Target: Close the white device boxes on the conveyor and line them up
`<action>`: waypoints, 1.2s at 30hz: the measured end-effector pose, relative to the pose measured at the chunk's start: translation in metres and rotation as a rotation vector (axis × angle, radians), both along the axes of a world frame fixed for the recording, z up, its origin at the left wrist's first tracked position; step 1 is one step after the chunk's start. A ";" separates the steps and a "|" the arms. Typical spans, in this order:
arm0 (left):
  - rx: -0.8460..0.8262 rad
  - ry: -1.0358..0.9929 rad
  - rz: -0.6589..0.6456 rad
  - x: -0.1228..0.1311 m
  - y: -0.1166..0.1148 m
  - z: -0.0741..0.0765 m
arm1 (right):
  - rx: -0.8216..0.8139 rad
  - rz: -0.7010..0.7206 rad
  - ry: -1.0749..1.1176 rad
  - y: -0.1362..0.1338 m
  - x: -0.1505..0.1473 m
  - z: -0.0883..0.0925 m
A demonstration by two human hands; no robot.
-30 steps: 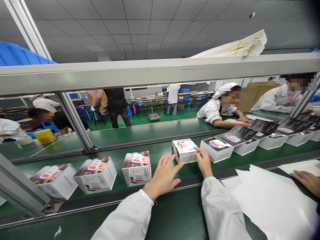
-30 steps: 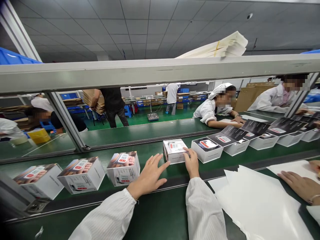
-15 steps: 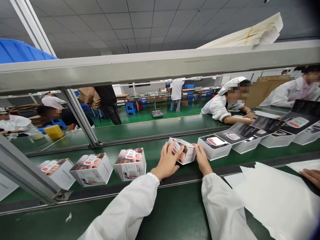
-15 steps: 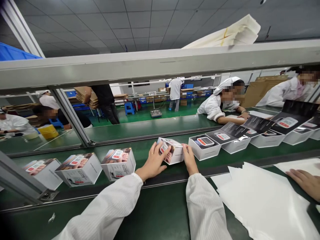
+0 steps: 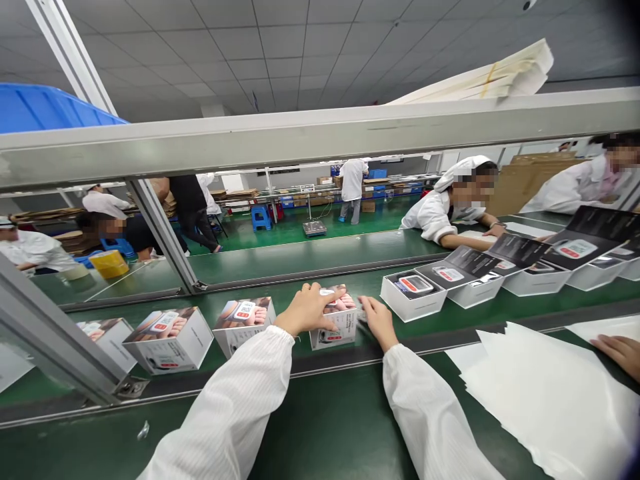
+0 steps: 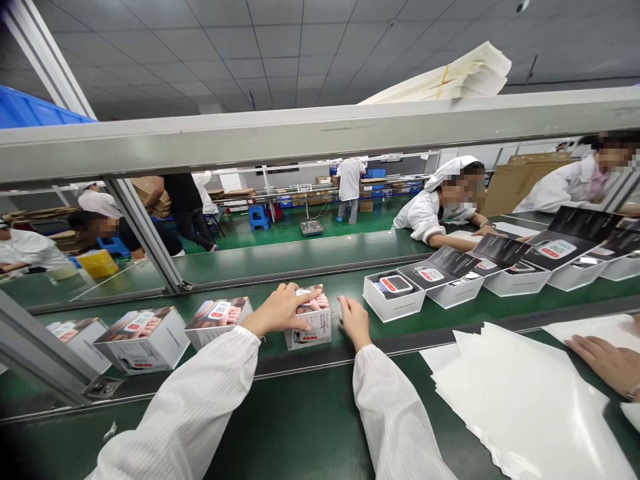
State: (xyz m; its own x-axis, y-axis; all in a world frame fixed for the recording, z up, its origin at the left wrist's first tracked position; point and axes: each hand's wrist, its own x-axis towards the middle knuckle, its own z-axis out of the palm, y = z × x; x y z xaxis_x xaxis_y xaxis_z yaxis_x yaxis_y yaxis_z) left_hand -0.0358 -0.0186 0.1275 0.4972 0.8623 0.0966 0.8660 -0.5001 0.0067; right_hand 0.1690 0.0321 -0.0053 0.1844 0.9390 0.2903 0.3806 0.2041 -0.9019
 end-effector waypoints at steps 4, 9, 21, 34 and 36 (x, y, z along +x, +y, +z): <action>-0.040 -0.014 -0.012 -0.014 -0.001 0.002 | 0.208 -0.448 0.035 0.001 0.025 0.010; 0.001 0.002 0.033 -0.022 -0.010 -0.001 | 0.211 -0.947 0.130 0.010 0.088 0.005; 0.248 -0.166 -0.124 0.030 -0.032 -0.013 | 0.142 -0.362 0.478 0.031 0.113 -0.020; 0.026 -0.502 0.006 0.083 0.009 -0.085 | 0.077 0.027 0.127 0.008 0.093 -0.008; -0.027 -0.526 0.040 0.082 0.012 -0.101 | 0.040 0.060 0.159 0.008 0.086 -0.009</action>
State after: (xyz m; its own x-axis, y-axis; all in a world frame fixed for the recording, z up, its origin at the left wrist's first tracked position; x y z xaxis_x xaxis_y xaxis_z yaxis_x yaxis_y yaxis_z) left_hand 0.0458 -0.0061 0.0269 0.3539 0.8852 0.3018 0.7605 -0.4602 0.4581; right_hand 0.2546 0.0406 -0.0145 0.1748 0.9379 0.2996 0.2195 0.2596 -0.9405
